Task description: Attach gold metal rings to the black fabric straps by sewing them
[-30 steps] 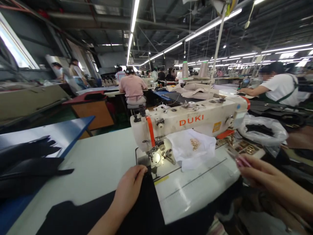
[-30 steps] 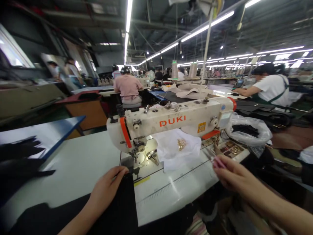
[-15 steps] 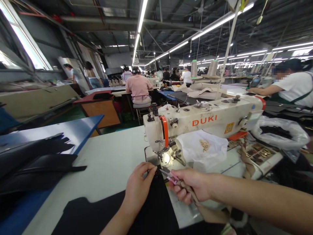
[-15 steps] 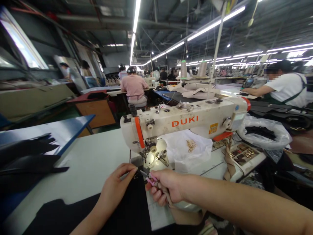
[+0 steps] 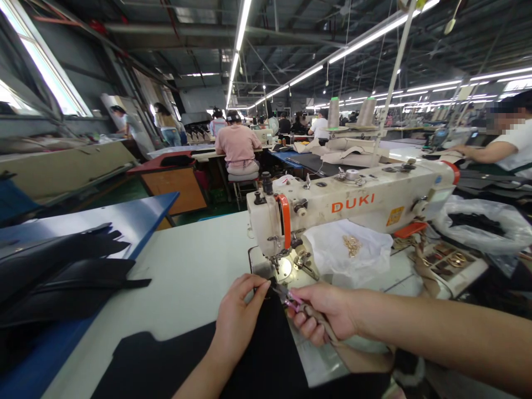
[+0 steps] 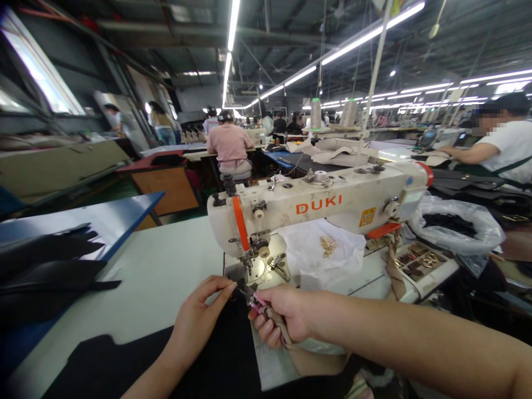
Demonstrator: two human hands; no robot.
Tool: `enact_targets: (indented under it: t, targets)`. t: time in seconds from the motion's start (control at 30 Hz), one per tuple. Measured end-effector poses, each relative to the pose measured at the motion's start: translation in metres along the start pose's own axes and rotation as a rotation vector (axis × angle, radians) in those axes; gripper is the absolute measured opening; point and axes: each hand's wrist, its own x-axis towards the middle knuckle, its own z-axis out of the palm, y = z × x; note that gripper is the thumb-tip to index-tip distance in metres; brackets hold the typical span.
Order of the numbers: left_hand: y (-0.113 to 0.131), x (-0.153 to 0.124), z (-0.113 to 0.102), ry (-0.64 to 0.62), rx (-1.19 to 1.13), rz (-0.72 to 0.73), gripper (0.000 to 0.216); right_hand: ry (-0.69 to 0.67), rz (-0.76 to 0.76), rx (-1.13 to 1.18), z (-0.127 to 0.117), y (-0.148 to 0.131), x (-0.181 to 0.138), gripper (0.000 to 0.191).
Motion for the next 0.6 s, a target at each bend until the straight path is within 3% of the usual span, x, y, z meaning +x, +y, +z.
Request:
enact_targets:
  t: [0.2,0.3,0.43,0.5,0.6]
  targets:
    - [-0.002,0.001,0.0,-0.026,-0.047,0.038,0.024,0.087,-0.19,0.076,0.007,0.009,0.007,0.042]
    - [0.001,0.001,-0.001,-0.001,-0.107,-0.012,0.026,0.143,-0.306,0.103,0.004,0.021,0.003,0.04]
    - [0.003,0.001,-0.006,0.184,-0.133,-0.184,0.032,0.149,-0.393,0.106,-0.025,0.048,-0.033,0.041]
    - [0.0,0.002,-0.009,0.319,-0.116,-0.244,0.035,0.323,-0.507,0.005,-0.056,0.06,-0.063,0.041]
    - [-0.007,0.006,-0.009,0.437,-0.122,-0.329,0.034,0.946,-0.848,-0.39,-0.123,0.066,-0.111,0.037]
